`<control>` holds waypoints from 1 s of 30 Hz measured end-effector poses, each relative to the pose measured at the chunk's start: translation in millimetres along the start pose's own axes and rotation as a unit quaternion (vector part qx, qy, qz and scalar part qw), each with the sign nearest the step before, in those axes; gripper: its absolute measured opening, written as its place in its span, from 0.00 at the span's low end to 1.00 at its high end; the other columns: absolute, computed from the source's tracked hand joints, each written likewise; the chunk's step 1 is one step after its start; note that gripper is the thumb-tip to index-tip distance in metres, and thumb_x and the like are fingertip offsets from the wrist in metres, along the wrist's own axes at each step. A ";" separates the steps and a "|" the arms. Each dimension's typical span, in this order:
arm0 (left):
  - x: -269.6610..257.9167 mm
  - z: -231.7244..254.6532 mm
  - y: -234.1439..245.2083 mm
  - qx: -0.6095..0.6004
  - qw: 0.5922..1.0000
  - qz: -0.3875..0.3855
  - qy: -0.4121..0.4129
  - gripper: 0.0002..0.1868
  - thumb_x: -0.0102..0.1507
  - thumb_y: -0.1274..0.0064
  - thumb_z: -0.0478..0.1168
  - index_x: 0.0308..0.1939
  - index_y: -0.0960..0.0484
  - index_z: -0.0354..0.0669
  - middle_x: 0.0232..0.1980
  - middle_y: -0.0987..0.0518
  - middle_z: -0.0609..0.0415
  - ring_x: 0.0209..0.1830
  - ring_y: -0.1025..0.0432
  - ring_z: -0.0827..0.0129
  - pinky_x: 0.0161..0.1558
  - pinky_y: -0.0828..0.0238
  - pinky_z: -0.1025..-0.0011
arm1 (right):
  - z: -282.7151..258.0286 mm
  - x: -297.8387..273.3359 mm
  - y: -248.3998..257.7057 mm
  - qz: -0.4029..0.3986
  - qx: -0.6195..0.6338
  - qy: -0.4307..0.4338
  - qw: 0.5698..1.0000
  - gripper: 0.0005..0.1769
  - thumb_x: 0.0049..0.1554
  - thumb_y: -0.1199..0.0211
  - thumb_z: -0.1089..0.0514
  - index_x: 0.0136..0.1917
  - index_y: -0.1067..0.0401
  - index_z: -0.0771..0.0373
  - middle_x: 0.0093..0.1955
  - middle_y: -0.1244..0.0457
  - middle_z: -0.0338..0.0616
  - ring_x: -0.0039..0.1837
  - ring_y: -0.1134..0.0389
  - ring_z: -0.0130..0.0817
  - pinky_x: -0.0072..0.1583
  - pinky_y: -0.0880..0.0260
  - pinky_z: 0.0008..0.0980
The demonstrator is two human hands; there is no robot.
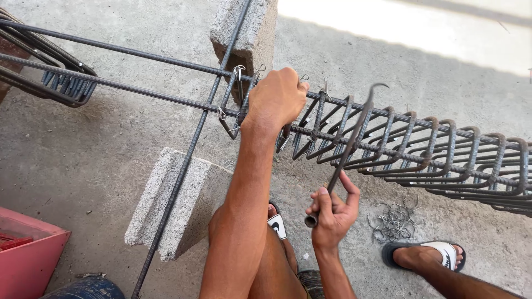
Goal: Tying wire ties around rebar intersections using a hook tool to secure a reinforcement cage
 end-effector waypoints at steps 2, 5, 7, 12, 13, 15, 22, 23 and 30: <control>-1.3 0.6 -0.8 -0.003 1.000 -0.012 0.003 0.17 0.73 0.54 0.50 0.38 0.19 0.45 0.28 0.21 0.57 0.22 0.27 0.72 0.37 0.25 0.65 | -7.5 -18.5 18.3 0.036 -0.014 -0.035 0.999 0.29 0.61 0.44 0.68 0.73 0.46 0.66 0.35 0.36 0.45 0.32 0.37 0.23 0.30 0.32 0.20; 7.9 3.9 -0.2 -0.004 1.000 -0.016 -0.008 0.16 0.74 0.54 0.51 0.38 0.21 0.47 0.29 0.24 0.60 0.23 0.30 0.72 0.42 0.26 0.63 | -16.1 -25.7 49.1 0.065 -0.033 -0.068 0.995 0.29 0.60 0.44 0.68 0.73 0.44 0.65 0.35 0.37 0.45 0.31 0.39 0.23 0.30 0.36 0.21; 7.0 12.4 -3.8 -0.005 0.999 -0.027 -0.023 0.16 0.74 0.53 0.51 0.37 0.21 0.48 0.28 0.25 0.61 0.23 0.31 0.73 0.45 0.26 0.60 | -27.4 -29.2 78.9 0.073 -0.048 -0.075 0.993 0.29 0.59 0.43 0.68 0.73 0.42 0.65 0.34 0.37 0.46 0.29 0.40 0.23 0.30 0.36 0.21; -33.6 67.4 6.9 -0.068 0.980 -0.157 -0.103 0.23 0.70 0.49 0.56 0.41 0.14 0.38 0.27 0.19 0.54 0.14 0.45 0.79 0.21 0.48 0.79 | -106.5 -19.7 155.6 0.014 -0.229 -0.031 0.973 0.35 0.55 0.39 0.71 0.75 0.42 0.69 0.33 0.32 0.47 0.25 0.36 0.27 0.26 0.30 0.22; -41.2 75.2 4.0 -0.065 0.979 -0.163 -0.108 0.23 0.70 0.49 0.56 0.41 0.14 0.38 0.27 0.19 0.54 0.14 0.45 0.79 0.21 0.48 0.79 | -130.2 -12.3 176.8 0.022 -0.229 -0.033 0.973 0.35 0.55 0.39 0.71 0.75 0.42 0.69 0.33 0.32 0.47 0.25 0.36 0.27 0.26 0.30 0.22; -67.2 104.7 -12.1 -0.068 0.942 -0.260 -0.203 0.24 0.65 0.45 0.58 0.28 0.14 0.43 0.24 0.19 0.57 0.14 0.36 0.78 0.21 0.43 0.79 | -165.7 0.3 213.7 -0.034 -0.343 -0.093 0.934 0.37 0.54 0.40 0.72 0.76 0.40 0.64 0.38 0.30 0.55 0.27 0.35 0.35 0.27 0.36 0.30; -175.7 152.0 -261.2 0.059 0.817 -0.541 -0.191 0.23 0.69 0.53 0.56 0.42 0.14 0.41 0.31 0.17 0.52 0.18 0.36 0.79 0.21 0.44 0.82 | -248.9 85.5 241.6 -0.129 -0.663 -0.015 0.738 0.32 0.60 0.36 0.65 0.76 0.35 0.57 0.32 0.27 0.53 0.22 0.34 0.37 0.23 0.51 0.30; -181.1 136.7 -323.8 0.208 0.801 -0.507 -0.240 0.15 0.66 0.50 0.50 0.40 0.14 0.45 0.31 0.19 0.57 0.24 0.33 0.77 0.39 0.36 0.71 | -246.8 91.9 249.0 -0.119 -0.695 0.003 0.709 0.32 0.60 0.35 0.63 0.77 0.33 0.58 0.33 0.28 0.51 0.24 0.33 0.38 0.25 0.45 0.33; -191.3 82.2 -553.2 -0.100 0.966 -0.238 -0.023 0.15 0.63 0.57 0.37 0.50 0.26 0.29 0.40 0.18 0.33 0.38 0.20 0.41 0.41 0.23 0.48 | -204.0 126.1 301.3 -0.126 -0.678 -0.174 0.703 0.29 0.62 0.39 0.60 0.76 0.36 0.50 0.34 0.25 0.55 0.30 0.26 0.41 0.26 0.48 0.32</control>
Point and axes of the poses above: each hand's wrist, its own x-axis towards the middle knuckle, its own y-axis out of the back of the hand, z = x × y, the point moved 8 cm from there along x, towards the middle knuckle
